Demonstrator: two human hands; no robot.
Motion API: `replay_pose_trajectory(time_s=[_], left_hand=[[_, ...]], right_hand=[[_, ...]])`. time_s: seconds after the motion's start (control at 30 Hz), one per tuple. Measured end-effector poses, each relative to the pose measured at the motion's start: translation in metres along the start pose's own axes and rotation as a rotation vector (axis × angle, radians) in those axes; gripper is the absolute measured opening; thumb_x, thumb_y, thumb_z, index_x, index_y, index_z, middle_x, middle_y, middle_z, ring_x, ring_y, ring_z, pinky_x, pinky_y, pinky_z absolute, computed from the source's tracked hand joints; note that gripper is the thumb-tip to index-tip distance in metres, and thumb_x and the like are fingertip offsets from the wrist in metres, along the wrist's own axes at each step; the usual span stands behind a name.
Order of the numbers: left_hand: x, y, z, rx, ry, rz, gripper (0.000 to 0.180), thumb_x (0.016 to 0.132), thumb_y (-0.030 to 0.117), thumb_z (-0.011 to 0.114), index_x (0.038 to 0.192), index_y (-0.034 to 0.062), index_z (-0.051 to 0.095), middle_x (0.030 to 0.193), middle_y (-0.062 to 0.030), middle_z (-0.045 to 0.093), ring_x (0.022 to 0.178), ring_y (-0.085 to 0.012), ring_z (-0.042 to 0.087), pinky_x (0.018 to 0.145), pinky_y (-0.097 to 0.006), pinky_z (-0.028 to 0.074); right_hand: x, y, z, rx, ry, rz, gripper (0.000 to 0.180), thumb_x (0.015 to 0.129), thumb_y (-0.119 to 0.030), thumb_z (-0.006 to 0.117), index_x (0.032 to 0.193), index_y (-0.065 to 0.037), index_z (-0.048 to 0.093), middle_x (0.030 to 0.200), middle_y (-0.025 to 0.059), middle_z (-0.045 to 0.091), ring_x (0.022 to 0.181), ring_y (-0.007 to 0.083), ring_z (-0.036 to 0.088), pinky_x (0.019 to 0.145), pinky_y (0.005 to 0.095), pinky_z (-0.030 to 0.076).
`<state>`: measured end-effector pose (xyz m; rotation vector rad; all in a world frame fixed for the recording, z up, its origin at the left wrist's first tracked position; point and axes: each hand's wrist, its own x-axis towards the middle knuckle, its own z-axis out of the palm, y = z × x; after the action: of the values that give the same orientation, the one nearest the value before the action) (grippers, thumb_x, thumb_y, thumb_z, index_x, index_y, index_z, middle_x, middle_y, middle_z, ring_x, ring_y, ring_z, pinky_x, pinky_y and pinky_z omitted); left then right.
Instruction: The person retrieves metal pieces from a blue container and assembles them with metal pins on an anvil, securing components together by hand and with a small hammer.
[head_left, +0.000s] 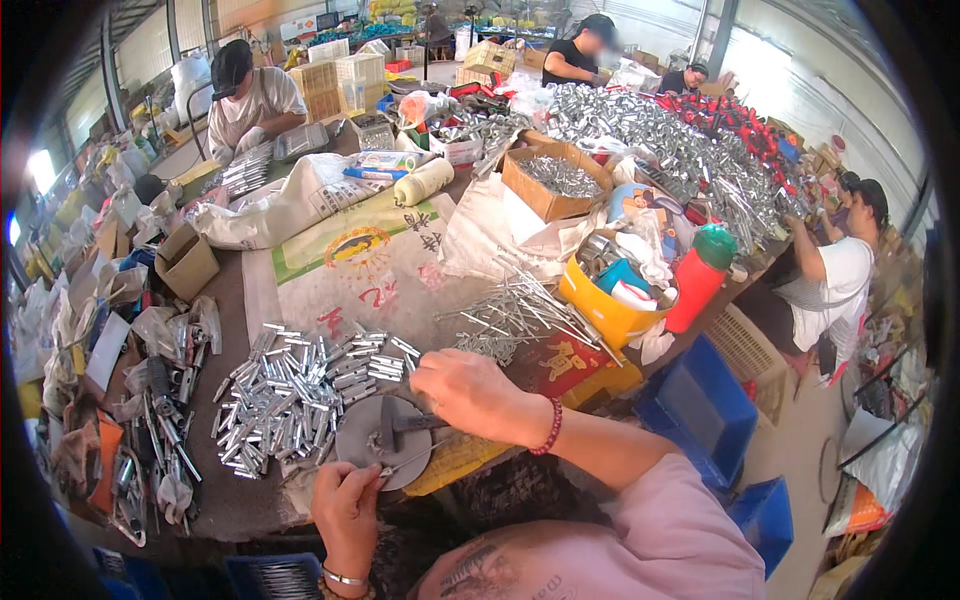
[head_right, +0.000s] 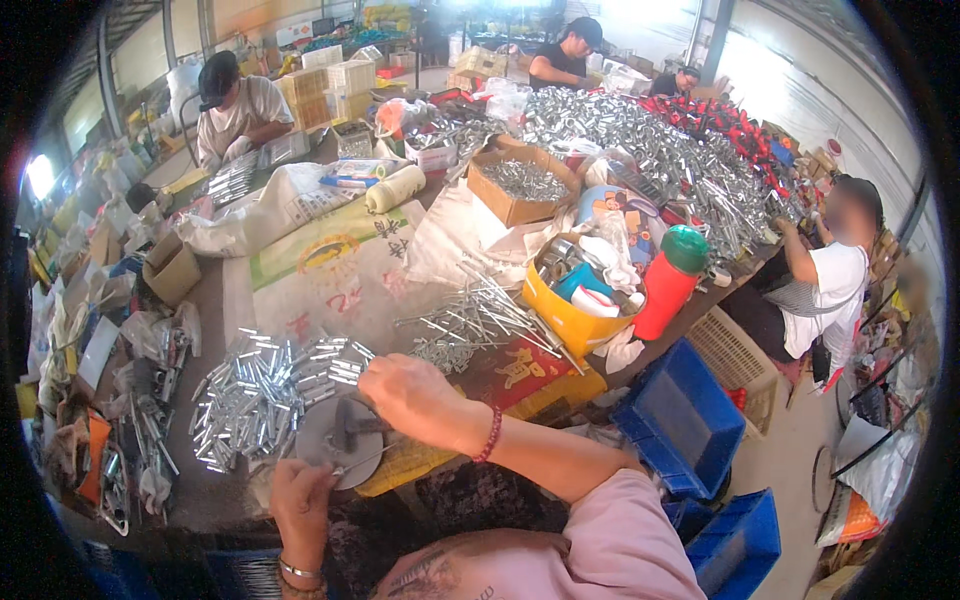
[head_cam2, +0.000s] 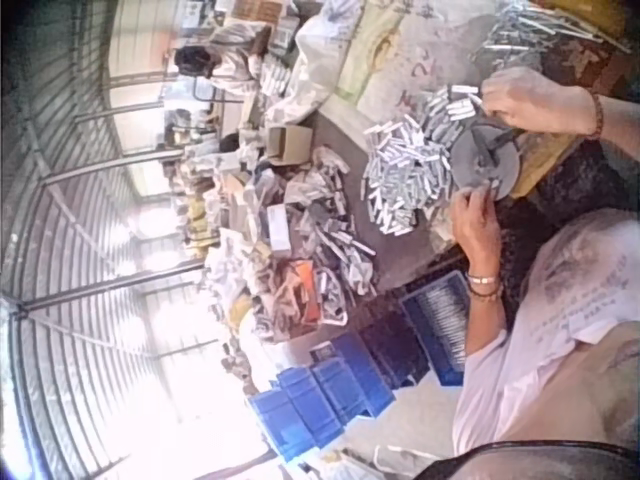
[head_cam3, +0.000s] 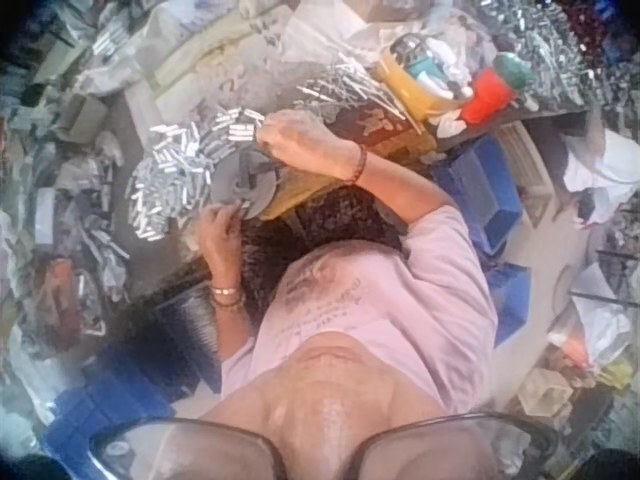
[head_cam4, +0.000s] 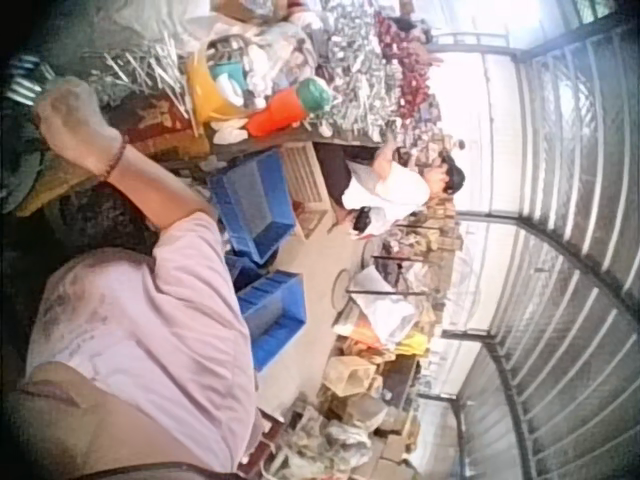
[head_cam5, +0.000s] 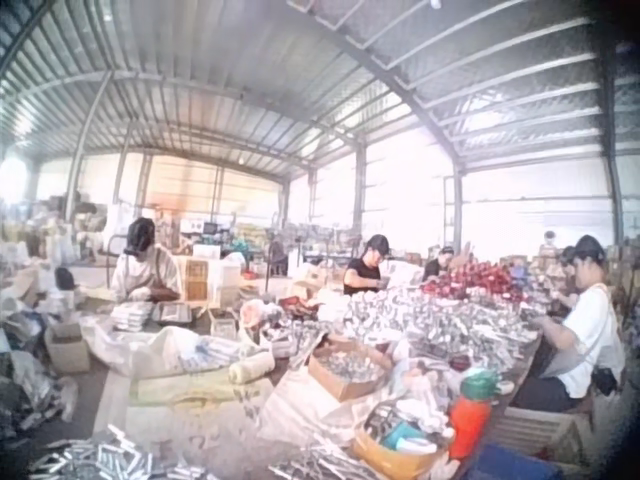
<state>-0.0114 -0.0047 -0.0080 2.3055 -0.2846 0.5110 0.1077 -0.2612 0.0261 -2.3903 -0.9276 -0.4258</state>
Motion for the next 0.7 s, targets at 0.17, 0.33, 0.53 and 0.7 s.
replay_pose_trajectory(time_s=[0.17, 0.33, 0.53, 0.7], left_hand=[[0.001, 0.003, -0.001, 0.0, 0.005, 0.027, 0.02, 0.085, 0.001, 0.087, 0.104, 0.0054, 0.081, 0.096, -0.012, 0.064, 0.088, -0.0327, 0.066, 0.075, -0.041, 0.052], [-0.003, 0.007, -0.004, -0.003, 0.003, 0.036, 0.02, 0.086, 0.001, 0.086, 0.104, 0.0056, 0.08, 0.096, -0.012, 0.064, 0.088, -0.0327, 0.066, 0.075, -0.041, 0.052], [-0.006, 0.005, -0.005, 0.011, 0.012, 0.045, 0.021, 0.085, 0.0, 0.086, 0.104, 0.0057, 0.08, 0.095, -0.0122, 0.064, 0.088, -0.0331, 0.066, 0.075, -0.042, 0.052], [-0.002, -0.006, 0.004, 0.045, 0.038, 0.077, 0.022, 0.084, 0.002, 0.088, 0.104, 0.0075, 0.08, 0.094, -0.0106, 0.064, 0.087, -0.0331, 0.066, 0.074, -0.043, 0.053]], right_hand=[[-0.012, 0.021, -0.006, -0.147, 0.024, 0.065, 0.012, 0.085, 0.0, 0.071, 0.093, -0.006, 0.065, 0.101, 0.0127, 0.063, 0.099, 0.0363, 0.067, 0.085, 0.0473, 0.058], [-0.027, 0.02, -0.012, -0.176, -0.004, 0.104, 0.03, 0.084, 0.003, 0.07, 0.112, -0.006, 0.066, 0.109, 0.0141, 0.062, 0.104, 0.0377, 0.066, 0.088, 0.0486, 0.058], [-0.023, 0.021, -0.009, -0.2, 0.014, 0.183, 0.033, 0.087, 0.003, 0.067, 0.119, -0.004, 0.061, 0.1, 0.0168, 0.067, 0.099, 0.0421, 0.07, 0.086, 0.0521, 0.058], [-0.015, 0.023, -0.011, 0.116, 0.063, 0.176, 0.041, 0.086, 0.005, 0.065, 0.125, -0.007, 0.06, 0.092, 0.0177, 0.073, 0.091, 0.042, 0.073, 0.079, 0.052, 0.058]])
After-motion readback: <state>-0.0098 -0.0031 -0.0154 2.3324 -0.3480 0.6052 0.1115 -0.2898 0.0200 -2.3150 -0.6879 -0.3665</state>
